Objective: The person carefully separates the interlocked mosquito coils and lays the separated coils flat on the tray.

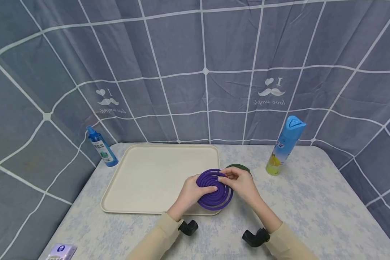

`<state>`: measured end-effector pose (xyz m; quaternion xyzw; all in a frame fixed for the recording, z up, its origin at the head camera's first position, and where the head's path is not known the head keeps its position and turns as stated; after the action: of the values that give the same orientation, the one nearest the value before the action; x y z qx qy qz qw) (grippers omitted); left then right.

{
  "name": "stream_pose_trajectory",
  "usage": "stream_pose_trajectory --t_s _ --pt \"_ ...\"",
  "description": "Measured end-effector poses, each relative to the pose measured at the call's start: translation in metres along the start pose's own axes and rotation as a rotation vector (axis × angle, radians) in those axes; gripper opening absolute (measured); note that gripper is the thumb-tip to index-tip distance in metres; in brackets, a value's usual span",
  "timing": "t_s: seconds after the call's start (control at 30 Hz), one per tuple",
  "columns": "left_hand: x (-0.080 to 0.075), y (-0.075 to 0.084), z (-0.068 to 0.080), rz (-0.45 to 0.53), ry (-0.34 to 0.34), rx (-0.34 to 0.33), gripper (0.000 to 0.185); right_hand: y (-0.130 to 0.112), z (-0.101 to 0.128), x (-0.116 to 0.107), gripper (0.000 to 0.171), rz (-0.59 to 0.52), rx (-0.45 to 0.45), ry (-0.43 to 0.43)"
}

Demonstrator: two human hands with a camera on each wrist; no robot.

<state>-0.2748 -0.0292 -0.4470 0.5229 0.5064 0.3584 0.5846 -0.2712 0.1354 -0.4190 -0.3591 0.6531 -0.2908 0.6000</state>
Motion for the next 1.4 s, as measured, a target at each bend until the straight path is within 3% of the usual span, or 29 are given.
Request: stream_pose_trajectory --t_s 0.17,0.3,0.43,0.57,0.73,0.83,1.0,1.4 --pt "0.003 0.001 0.000 -0.060 -0.070 -0.001 0.046 -0.005 -0.001 0.006 0.016 0.036 -0.035 -0.048" --pt "0.003 0.000 0.002 -0.011 -0.065 0.001 0.048 -0.005 -0.001 0.005 0.016 0.057 -0.020 -0.022" --pt "0.000 -0.004 0.004 0.131 -0.014 -0.018 0.048 0.001 -0.002 0.002 0.020 0.015 0.036 0.016" --pt "-0.004 -0.011 0.006 0.266 0.079 -0.062 0.046 0.008 -0.001 0.003 0.023 -0.084 0.103 0.044" --pt "-0.008 -0.016 0.008 0.369 0.165 -0.082 0.047 0.011 0.001 0.004 0.025 -0.173 0.142 0.087" --pt "-0.010 -0.015 0.009 0.361 0.170 -0.061 0.047 0.011 0.002 0.005 0.025 -0.190 0.151 0.094" --pt "-0.013 -0.011 0.008 0.269 0.138 -0.029 0.045 0.009 0.003 0.005 0.027 -0.178 0.153 0.064" --pt "-0.005 -0.004 0.006 0.129 -0.050 -0.020 0.037 -0.012 -0.004 0.009 0.021 -0.028 -0.025 -0.069"
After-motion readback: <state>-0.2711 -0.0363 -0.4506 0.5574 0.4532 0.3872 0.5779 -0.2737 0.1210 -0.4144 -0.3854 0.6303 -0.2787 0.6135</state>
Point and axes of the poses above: each hand's wrist, its own z-axis away from the middle knuckle, its own x-axis out of the palm, y = z × x, the point moved 9 cm from there along -z, towards the middle knuckle, and after that the axes turned 9 degrees about z, right-handed, at the moved point
